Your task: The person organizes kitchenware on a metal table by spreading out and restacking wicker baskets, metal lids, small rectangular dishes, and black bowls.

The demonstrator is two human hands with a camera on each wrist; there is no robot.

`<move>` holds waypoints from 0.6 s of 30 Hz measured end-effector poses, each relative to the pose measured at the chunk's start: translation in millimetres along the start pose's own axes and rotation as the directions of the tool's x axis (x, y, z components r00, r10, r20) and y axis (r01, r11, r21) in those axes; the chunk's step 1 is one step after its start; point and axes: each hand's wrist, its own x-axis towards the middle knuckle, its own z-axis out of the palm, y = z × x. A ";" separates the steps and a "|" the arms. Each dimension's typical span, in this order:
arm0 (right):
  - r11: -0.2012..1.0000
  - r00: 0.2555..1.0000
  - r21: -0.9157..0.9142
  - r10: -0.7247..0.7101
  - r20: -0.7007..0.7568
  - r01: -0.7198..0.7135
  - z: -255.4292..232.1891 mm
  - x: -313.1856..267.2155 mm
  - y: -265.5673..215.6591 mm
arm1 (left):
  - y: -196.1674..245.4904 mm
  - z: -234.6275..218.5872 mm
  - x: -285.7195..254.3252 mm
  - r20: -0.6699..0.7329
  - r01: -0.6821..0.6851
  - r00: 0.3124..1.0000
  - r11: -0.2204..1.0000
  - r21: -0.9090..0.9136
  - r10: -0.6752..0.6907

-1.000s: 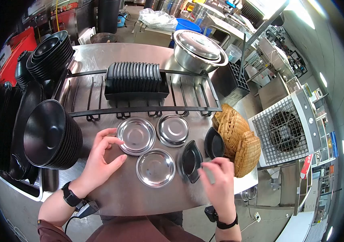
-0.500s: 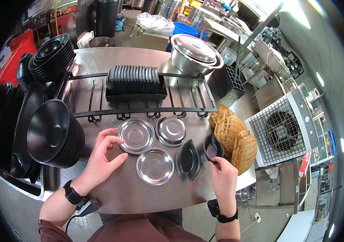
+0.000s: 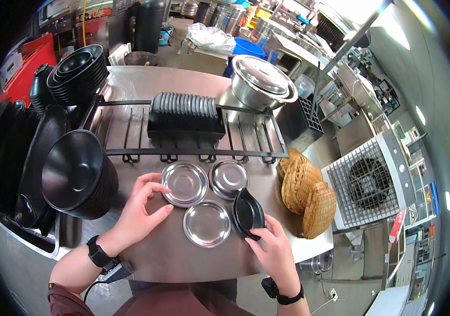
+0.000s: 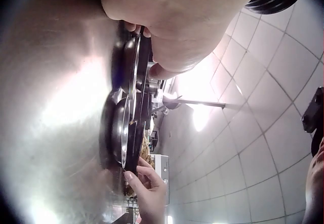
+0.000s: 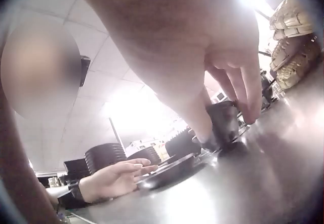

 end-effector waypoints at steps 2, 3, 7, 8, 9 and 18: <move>0.997 1.000 0.071 -0.002 0.002 0.002 -6.5 5.0 8.1 | 3.2 -1.0 -0.2 -0.013 0.011 1.000 1.000 -0.021 -0.012; 0.992 0.999 0.120 0.029 -0.028 -0.025 -9.1 7.7 14.8 | 4.3 -1.9 -0.9 -0.009 0.027 1.000 0.999 -0.047 -0.028; 0.768 0.994 0.634 0.110 0.011 -0.092 -26.2 28.0 8.7 | 2.7 -2.1 -2.1 -0.066 -0.037 0.997 0.999 0.023 0.039; 0.751 0.997 0.656 0.077 0.028 -0.077 -28.6 34.4 2.9 | 4.7 -3.7 -2.3 -0.070 -0.057 0.996 0.998 0.018 0.059; 0.731 0.998 0.680 0.046 0.040 -0.061 -31.9 41.9 -4.2 | 6.4 -5.0 -2.2 -0.080 -0.062 0.995 0.998 0.030 0.064; 0.688 0.673 0.551 -0.685 0.278 0.473 -34.7 151.1 -101.0 | -7.8 2.3 -15.9 0.062 0.032 0.998 0.775 -0.632 0.010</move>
